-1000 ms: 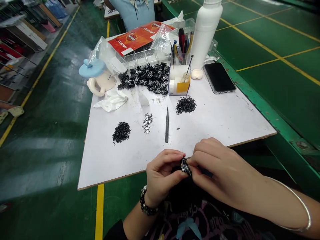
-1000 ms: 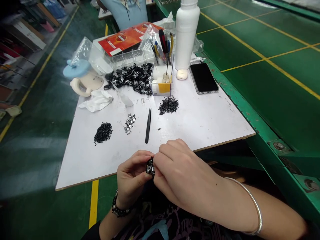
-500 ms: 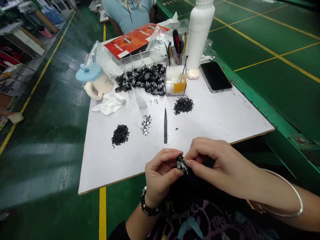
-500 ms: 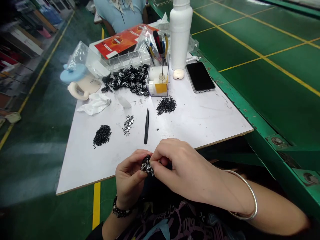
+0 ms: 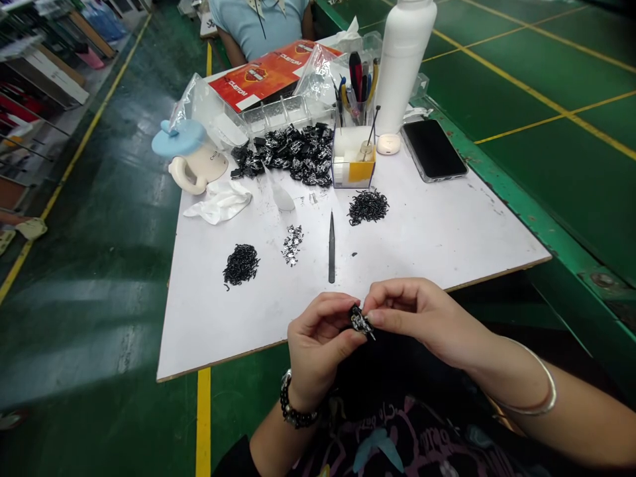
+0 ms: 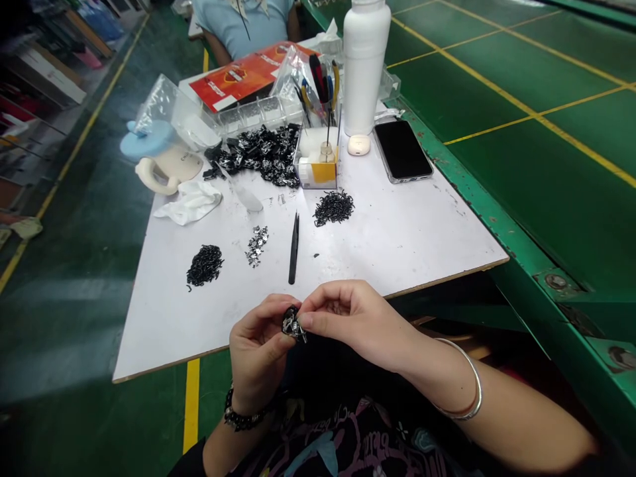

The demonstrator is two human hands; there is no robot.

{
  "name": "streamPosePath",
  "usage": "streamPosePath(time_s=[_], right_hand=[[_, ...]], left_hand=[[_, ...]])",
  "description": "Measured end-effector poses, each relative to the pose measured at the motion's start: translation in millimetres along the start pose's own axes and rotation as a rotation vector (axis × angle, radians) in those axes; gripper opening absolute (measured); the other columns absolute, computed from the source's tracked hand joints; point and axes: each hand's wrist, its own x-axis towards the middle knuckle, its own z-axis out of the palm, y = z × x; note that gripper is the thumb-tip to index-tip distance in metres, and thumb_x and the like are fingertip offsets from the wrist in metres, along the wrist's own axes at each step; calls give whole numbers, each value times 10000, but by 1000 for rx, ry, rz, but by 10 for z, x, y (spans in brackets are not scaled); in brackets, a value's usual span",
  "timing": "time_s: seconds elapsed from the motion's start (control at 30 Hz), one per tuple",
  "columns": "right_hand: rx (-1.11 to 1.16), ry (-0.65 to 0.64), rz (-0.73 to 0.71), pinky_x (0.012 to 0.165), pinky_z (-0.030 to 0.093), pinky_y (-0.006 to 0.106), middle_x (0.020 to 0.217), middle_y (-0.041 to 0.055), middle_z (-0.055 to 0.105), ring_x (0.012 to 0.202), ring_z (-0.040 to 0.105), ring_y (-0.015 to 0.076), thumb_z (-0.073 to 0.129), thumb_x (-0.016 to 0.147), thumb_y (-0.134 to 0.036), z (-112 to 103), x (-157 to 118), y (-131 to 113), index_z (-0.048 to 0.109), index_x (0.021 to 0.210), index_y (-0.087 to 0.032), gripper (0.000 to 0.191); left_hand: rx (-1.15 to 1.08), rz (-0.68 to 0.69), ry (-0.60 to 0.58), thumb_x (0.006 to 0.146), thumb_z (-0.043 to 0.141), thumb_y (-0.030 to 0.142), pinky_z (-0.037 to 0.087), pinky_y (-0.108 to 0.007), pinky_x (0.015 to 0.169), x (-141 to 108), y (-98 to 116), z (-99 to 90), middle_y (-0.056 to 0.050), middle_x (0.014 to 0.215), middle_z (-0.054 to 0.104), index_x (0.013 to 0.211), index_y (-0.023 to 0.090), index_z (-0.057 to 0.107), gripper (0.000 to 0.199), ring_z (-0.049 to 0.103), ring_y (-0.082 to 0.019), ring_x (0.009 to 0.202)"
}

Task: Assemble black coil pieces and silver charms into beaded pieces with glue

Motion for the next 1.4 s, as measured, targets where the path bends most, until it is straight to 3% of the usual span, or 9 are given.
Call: streamPosePath(time_s=[0.4,0.73,0.97,1.4], right_hand=[[193,40,-37,663,462,137,721,-19,676,689,593,53,806,680,-234,47,7,154,718,722,-184,109],[176,71,-126,631,458,195,680,-8,646,655,572,81,802,683,-255,60,8,228,729,692,-201,91],[98,49,-203,664,459,193,731,-4,655,692,574,80,731,770,-233,38,-4,258,724,751,-204,36],[230,127,-100,649,461,200,677,-10,645,649,567,81,797,689,-284,128,38,260,702,709,-177,144]], left_hand=[[75,69,29,691,783,108,551,-187,779,-32,9,-6,-27,947,652,973,221,722,310,644,-127,868],[104,89,50,669,798,101,544,-163,749,-45,28,8,-14,914,654,948,223,720,314,637,-110,842],[117,91,72,657,809,115,552,-181,728,-48,16,3,-14,896,657,926,227,724,303,641,-119,822],[107,58,130,631,816,80,563,-192,709,-36,25,14,-8,860,655,881,216,720,301,650,-118,782]])
